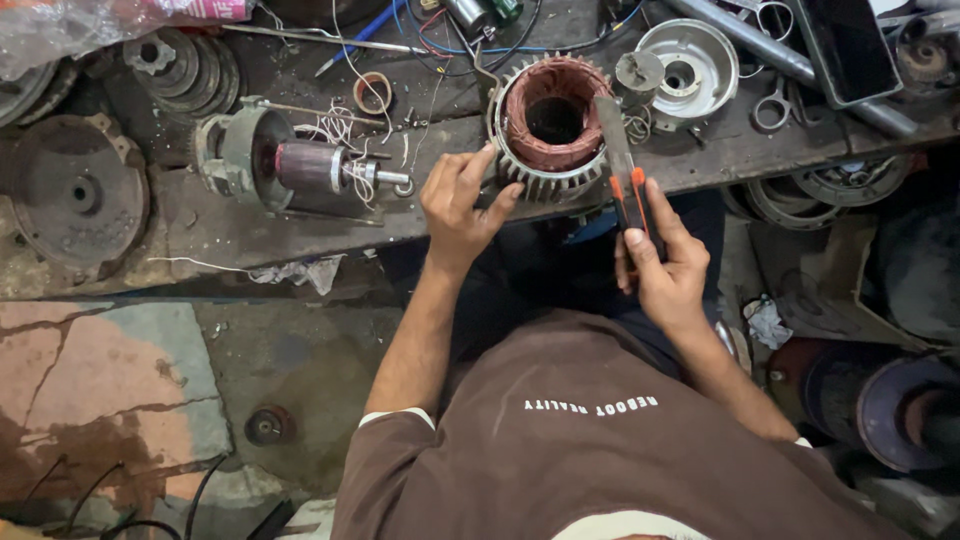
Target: The person uses a flathead screwdriver to scrape and adjust the copper windings on a motor stator. They repeatedly rotate the stator and work on different sections of the winding, occasionally gesturing with their free hand.
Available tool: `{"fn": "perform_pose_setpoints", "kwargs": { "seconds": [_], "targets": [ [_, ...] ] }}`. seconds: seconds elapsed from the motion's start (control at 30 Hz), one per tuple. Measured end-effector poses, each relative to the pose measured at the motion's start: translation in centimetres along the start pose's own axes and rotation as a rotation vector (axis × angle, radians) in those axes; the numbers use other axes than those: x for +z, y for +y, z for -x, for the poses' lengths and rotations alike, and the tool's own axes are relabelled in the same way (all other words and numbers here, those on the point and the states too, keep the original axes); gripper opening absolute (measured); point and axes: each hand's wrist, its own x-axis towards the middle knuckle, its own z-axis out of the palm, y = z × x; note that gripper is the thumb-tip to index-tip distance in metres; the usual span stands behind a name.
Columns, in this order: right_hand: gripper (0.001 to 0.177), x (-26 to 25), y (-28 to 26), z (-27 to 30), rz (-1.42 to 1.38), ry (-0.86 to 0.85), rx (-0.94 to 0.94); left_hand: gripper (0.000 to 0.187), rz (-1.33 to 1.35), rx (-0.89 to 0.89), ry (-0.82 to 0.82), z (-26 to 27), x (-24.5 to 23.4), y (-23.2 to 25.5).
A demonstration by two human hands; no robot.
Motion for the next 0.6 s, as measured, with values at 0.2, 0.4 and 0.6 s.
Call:
{"fn": "perform_pose_setpoints", "kwargs": {
  "seconds": [0.2,0.4,0.6],
  "targets": [
    [0.061,-0.2,-0.7,-1.1,-0.199,-0.051,0.155,0.047,-0.01,0.008,-0.001,0.4,0.2,-0.3],
    [0.059,-1.2,-0.9,-0.7,-0.178,-0.103,0.129,0.051,-0.05,0.003,-0.002,0.6,0.4,-0.3],
    [0.061,-0.6,0.3,-0.6,-0.449,-0.136,0.141,0.051,-0.055,0.02,0.012,0.5,0.3,-0.5]
  ]
}}
